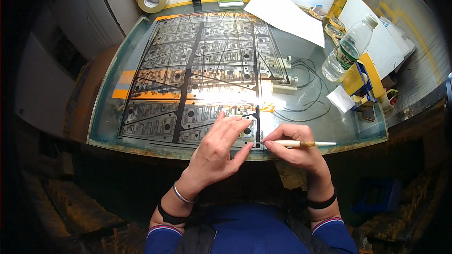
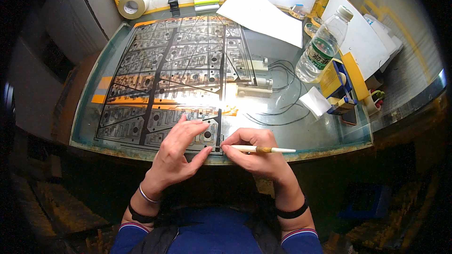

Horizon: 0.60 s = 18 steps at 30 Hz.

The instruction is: The recorder uses a specialized pick tool to clean and inspect a precision-cut metal sheet on a glass-topped workstation.

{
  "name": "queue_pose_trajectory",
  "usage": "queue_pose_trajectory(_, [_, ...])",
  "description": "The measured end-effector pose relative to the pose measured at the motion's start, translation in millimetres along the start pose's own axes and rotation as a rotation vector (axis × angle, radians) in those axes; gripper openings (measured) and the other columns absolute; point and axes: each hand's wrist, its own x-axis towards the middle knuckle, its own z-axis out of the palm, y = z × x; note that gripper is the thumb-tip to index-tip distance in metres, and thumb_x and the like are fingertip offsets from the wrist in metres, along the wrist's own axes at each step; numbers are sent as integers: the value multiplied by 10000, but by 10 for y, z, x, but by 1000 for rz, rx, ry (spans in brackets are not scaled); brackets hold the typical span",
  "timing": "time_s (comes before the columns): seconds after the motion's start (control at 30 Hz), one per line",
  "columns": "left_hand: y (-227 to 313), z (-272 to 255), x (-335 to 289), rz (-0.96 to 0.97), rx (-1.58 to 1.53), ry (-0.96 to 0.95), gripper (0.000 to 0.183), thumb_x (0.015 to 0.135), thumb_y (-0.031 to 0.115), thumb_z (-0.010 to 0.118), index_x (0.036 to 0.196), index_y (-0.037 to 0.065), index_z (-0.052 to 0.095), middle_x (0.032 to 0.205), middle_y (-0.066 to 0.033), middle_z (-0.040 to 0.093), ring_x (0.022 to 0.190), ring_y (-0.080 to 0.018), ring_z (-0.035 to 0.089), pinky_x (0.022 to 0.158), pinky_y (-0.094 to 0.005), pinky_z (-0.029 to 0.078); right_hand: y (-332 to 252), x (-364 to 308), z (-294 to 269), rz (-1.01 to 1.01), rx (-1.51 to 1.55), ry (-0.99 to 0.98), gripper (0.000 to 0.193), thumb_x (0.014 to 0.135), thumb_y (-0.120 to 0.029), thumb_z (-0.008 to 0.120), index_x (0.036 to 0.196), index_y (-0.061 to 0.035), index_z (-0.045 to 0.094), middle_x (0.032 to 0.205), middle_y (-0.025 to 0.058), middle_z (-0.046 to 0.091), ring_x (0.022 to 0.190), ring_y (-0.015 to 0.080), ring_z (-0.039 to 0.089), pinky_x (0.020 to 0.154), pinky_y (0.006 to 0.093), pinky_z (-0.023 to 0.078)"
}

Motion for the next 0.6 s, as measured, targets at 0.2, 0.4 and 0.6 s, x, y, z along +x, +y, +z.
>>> queue_pose_trajectory(0.2, [1, 5, 9, 2, 3, -7, 486, 883, 101, 787, 1331, 15, 619, 1226, -178, 682, 1219, -352, 649, 1205, -593, 388, -48, 34, 77, 13, 63, 118, 139, 917, -138, 806, 960, -7, 788, 801, 78, 757, 730, 78, 681, 652, 266, 535])
queue_pose_trajectory(0.4, [-3, 2, 5, 1, 3, -6, 484, 882, 101, 786, 1330, 16, 624, 1228, -174, 683, 1219, -350, 648, 1206, -593, 387, -25, 12, 35, -18, -25, 43, 138, 924, -121, 797, 994, -4, 780, 800, 76, 752, 740, 73, 673, 654, 266, 529])
queue_pose_trajectory(0.6, [3, 1, 11, 1, -3, -11, 484, 882, 106, 785, 1331, 18, 625, 1225, -173, 683, 1228, -352, 642, 1204, -594, 388, -27, 24, 73, 23, 57, 106, 139, 914, -131, 807, 956, -3, 773, 769, 65, 743, 705, 71, 661, 627, 266, 518])
